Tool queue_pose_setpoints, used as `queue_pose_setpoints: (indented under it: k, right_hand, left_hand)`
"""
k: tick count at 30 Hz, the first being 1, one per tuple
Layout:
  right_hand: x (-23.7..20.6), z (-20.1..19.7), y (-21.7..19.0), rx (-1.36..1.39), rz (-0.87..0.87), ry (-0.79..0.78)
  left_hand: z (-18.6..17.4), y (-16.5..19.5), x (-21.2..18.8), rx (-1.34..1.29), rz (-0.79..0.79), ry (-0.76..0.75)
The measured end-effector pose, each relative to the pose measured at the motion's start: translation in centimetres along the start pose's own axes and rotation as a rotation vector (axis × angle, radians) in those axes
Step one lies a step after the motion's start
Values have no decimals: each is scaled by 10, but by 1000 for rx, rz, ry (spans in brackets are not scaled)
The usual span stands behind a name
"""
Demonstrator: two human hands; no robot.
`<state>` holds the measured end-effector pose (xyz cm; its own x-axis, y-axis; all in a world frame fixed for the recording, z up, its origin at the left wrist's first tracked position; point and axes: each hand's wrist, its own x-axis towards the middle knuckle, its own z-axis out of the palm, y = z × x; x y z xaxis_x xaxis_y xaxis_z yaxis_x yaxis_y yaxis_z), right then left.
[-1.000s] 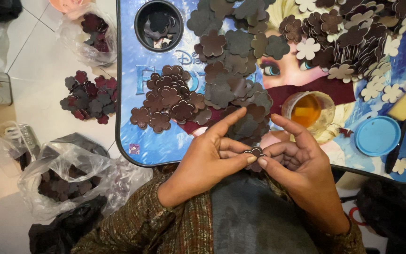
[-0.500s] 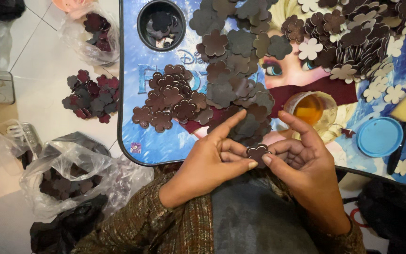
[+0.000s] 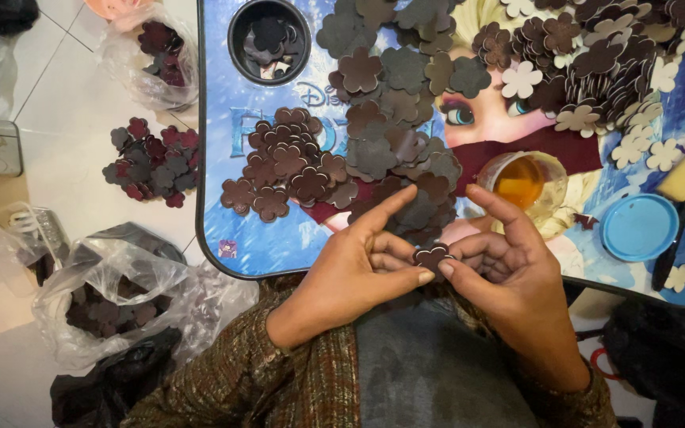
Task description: The person sits on the floor with a lap desk covered in flower-shaped cut pieces and assembles decorative flowers one at a time. They pick up a brown flower cutout and a smaller center piece, press the pieces together between the fingers, and place the finished flower onto a growing pile on the desk.
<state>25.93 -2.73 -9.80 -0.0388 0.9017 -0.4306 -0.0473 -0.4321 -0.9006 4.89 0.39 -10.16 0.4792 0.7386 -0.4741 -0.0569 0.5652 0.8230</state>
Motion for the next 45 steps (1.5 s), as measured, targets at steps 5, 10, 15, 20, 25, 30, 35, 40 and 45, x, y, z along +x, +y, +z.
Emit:
queue_pose_setpoints:
  k: [5,10,15,20,25,30,35,40,45]
  right_hand:
    - [-2,3,1,22,-43,-24]
    - [-6,-5,1,-31,-89,104]
    - [-8,-11,6,-65,-120,140]
    - [-8,-17,8,-78,-209,158]
    - [-16,-22,-7,-189,-266,267]
    - [-7,-50,-27,-607,-489,563]
    - [28,-101,-30,-835,-648,648]
    - [53,-107,-29,-809,-671,570]
    - [70,-92,-37,-929,-801,575]
  left_hand:
    - [0,-6,1,-19,63,43]
    - [-16,-6,-3,-25,109,199]
    - [-45,5,-26,222,209,400]
    - [-59,18,-57,756,143,700]
    - [-53,25,-65,1296,534,901]
    - [-31,25,-37,1213,722,740]
    - [2,25,-5,1100,797,494]
    - [18,24,10,1041,812,398]
    - [18,24,12,1005,799,391]
